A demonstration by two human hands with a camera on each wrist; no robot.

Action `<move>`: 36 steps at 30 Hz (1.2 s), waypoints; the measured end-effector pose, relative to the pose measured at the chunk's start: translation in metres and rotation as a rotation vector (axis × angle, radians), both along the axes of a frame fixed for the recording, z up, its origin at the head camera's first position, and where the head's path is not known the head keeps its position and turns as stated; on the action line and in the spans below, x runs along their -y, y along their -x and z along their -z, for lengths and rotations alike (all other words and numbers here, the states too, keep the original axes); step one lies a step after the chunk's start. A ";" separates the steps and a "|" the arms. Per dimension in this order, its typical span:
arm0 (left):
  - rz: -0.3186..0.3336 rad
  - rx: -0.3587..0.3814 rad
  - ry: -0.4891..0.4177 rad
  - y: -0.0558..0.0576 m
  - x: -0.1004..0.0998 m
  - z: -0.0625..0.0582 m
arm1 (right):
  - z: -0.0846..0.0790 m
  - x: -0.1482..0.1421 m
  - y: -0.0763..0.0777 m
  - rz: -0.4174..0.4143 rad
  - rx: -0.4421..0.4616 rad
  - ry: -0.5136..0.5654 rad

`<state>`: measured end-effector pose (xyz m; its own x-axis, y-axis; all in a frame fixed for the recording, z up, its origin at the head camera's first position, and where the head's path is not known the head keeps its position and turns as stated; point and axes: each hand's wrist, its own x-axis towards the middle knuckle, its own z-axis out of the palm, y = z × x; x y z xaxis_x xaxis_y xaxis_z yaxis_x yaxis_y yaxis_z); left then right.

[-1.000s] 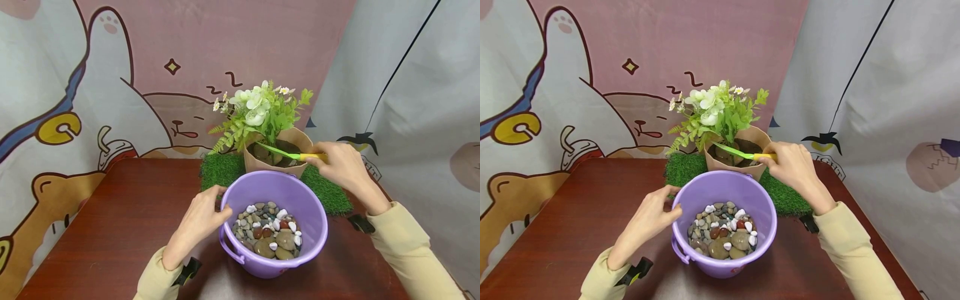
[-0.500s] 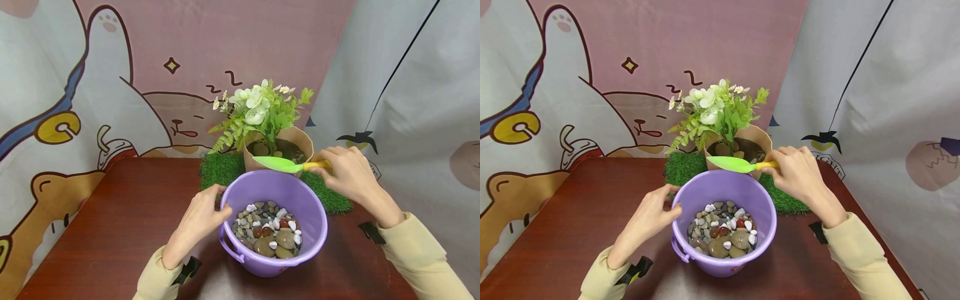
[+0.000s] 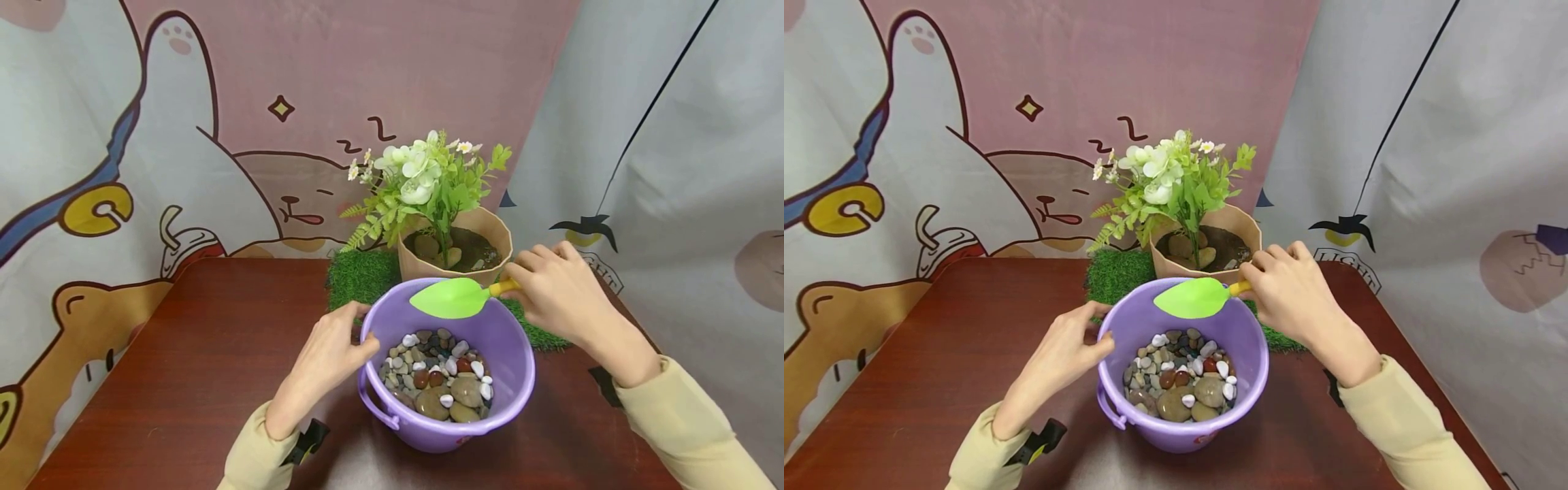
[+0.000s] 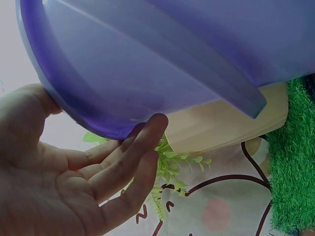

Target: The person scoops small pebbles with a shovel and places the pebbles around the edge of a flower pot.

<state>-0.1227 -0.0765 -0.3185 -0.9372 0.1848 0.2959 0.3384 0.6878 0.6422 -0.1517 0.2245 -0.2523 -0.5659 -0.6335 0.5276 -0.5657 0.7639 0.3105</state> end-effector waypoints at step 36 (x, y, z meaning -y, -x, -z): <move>0.010 -0.015 0.008 0.001 0.000 0.002 | 0.027 0.041 -0.004 -0.076 -0.054 -0.384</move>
